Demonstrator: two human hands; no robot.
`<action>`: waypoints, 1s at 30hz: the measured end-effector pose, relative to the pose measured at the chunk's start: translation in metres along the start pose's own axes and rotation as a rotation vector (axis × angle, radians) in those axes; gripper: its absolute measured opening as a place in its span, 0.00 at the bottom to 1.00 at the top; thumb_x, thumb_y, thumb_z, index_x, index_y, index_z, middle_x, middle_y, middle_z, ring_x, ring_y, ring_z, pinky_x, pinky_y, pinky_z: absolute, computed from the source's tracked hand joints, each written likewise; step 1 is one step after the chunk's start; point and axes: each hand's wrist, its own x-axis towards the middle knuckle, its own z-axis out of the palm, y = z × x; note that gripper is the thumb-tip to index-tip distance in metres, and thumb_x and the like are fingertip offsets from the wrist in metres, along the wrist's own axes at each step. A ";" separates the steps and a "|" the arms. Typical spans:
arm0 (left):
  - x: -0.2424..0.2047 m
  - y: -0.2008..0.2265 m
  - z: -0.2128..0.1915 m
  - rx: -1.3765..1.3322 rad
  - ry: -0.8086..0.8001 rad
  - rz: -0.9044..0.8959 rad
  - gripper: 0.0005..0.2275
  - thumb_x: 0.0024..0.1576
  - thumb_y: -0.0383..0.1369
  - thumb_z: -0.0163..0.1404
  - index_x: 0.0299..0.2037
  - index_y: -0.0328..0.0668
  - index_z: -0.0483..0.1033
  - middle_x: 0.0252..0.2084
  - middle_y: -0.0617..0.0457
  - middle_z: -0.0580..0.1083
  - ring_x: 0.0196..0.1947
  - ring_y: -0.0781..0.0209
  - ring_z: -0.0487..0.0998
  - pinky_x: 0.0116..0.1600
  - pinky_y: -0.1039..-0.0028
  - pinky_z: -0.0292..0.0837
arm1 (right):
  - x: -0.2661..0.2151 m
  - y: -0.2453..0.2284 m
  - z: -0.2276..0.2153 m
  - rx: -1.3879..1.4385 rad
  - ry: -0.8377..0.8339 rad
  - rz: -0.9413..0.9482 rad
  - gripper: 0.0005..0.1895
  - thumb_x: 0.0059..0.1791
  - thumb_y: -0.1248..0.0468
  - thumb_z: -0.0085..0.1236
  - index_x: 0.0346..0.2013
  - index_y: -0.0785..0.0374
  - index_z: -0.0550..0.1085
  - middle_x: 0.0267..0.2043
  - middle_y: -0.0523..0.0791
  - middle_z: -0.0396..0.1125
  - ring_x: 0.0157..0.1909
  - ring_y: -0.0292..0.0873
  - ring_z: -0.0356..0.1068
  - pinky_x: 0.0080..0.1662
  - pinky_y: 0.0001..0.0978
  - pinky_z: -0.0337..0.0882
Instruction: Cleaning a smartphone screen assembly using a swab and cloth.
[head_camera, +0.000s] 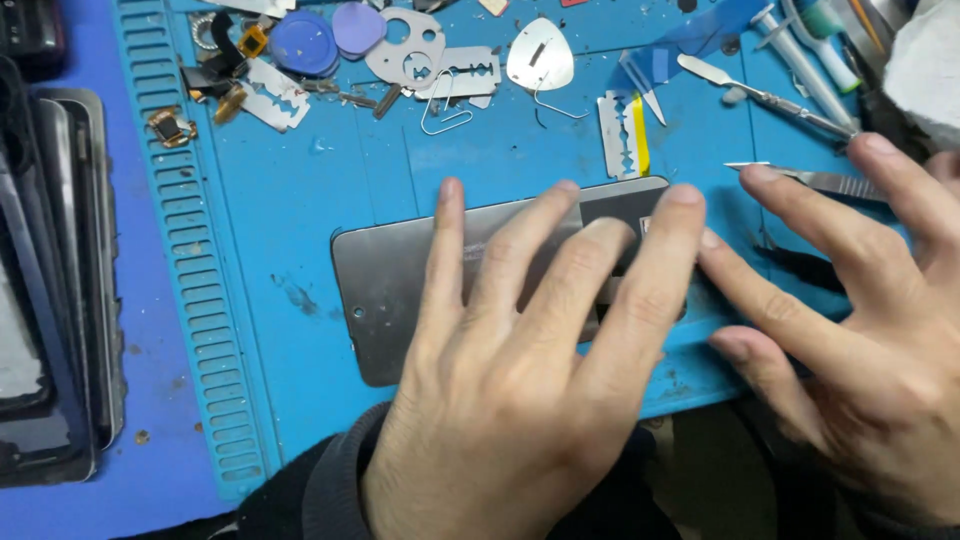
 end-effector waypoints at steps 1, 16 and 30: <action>0.001 0.000 0.003 -0.003 -0.003 -0.008 0.19 0.59 0.29 0.54 0.62 0.39 0.74 0.48 0.48 0.74 0.59 0.43 0.77 0.70 0.22 0.61 | -0.001 0.003 0.003 0.003 -0.008 -0.002 0.23 0.47 0.60 0.59 0.57 0.58 0.79 0.71 0.61 0.64 0.77 0.75 0.51 0.76 0.81 0.48; -0.008 -0.015 0.003 -0.244 0.001 -0.050 0.05 0.58 0.21 0.57 0.37 0.32 0.72 0.49 0.41 0.68 0.59 0.35 0.78 0.72 0.24 0.65 | -0.006 0.007 0.014 0.018 -0.098 0.007 0.18 0.48 0.62 0.54 0.52 0.55 0.79 0.71 0.65 0.63 0.79 0.72 0.52 0.79 0.70 0.55; -0.009 -0.018 0.001 -0.320 -0.030 -0.036 0.05 0.59 0.20 0.52 0.32 0.32 0.69 0.44 0.38 0.72 0.61 0.31 0.79 0.72 0.19 0.57 | 0.003 0.001 0.007 -0.096 -0.074 -0.154 0.25 0.49 0.62 0.55 0.59 0.67 0.79 0.73 0.73 0.58 0.74 0.78 0.61 0.75 0.71 0.60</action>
